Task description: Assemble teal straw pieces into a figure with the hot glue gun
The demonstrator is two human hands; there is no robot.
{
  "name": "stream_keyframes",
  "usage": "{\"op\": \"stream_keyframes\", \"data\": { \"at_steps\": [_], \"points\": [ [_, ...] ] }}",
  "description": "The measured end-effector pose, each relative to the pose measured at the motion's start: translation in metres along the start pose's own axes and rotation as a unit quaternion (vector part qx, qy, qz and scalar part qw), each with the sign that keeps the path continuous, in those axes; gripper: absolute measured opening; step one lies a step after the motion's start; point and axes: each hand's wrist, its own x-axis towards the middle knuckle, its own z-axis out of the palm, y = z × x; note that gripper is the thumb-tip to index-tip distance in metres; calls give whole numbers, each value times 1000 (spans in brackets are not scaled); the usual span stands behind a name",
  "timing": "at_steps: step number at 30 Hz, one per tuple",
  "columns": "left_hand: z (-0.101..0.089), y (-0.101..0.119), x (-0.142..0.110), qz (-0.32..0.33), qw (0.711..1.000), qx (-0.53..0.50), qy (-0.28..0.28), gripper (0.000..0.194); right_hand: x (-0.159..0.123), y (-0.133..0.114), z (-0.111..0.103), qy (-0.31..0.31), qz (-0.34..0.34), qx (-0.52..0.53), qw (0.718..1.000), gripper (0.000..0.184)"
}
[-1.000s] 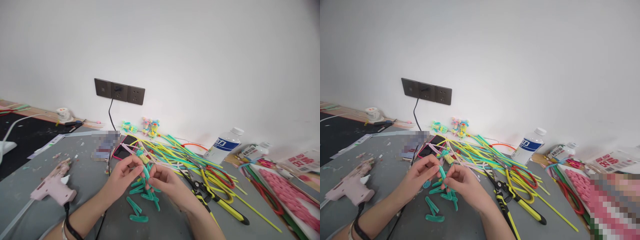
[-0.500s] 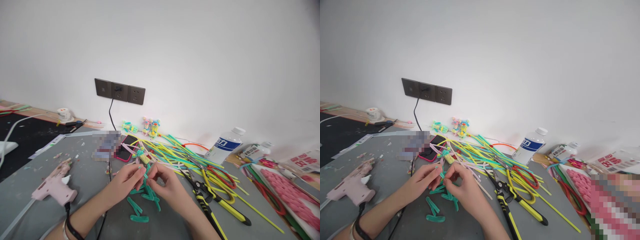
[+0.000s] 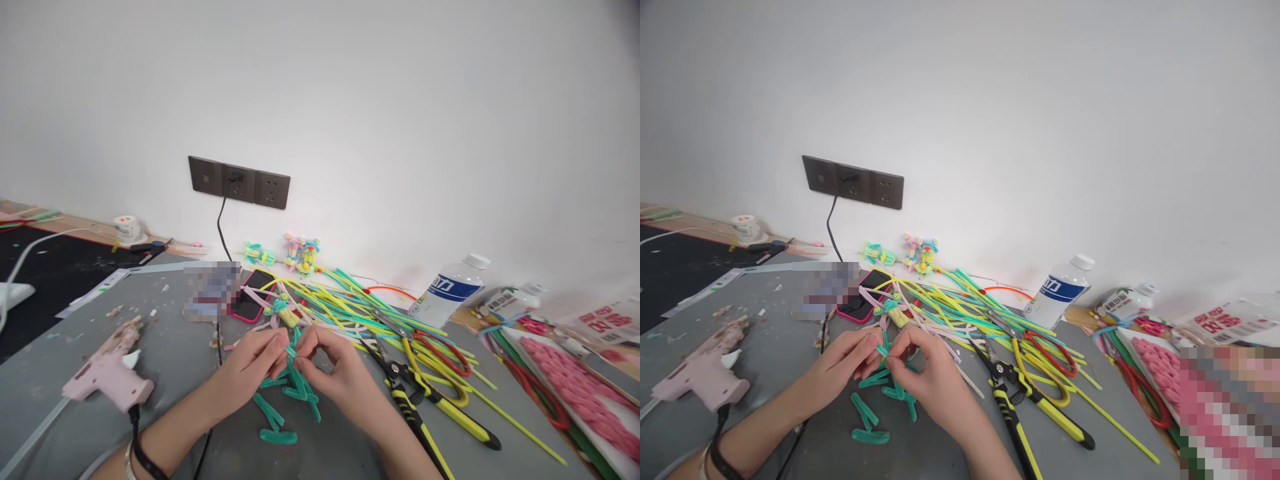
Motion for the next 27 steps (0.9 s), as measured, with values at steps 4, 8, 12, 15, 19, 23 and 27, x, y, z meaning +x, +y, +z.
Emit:
{"op": "stream_keyframes", "data": {
  "at_steps": [4, 8, 12, 15, 19, 23, 27],
  "points": [
    [0, 1, 2, -24, 999, -22, 16, 51, 3, -2, -1, 21, 24, 18, 999, 15],
    [-1, 6, 2, -21, 999, -30, 37, 50, 7, -3, -4, 36, 47, 90, 994, 23],
    [-1, 7, 1, -1, 999, -37, 35, 47, 8, -1, -7, 76, 35, 114, 990, 23],
    [-2, 5, 1, -3, 998, -47, 37, 38, 8, 1, -8, 79, 23, 116, 990, 21],
    [-2, 3, 3, -26, 995, -67, 65, 26, 8, 2, -9, 62, 20, 106, 992, 16],
    [-1, 2, 5, -50, 993, -92, 54, 19, 8, 3, -8, 63, 19, 118, 991, 13],
    [0, 1, 6, -62, 988, -127, 58, 18, 8, 4, -9, 84, 46, 146, 985, 16]
  ]
}}
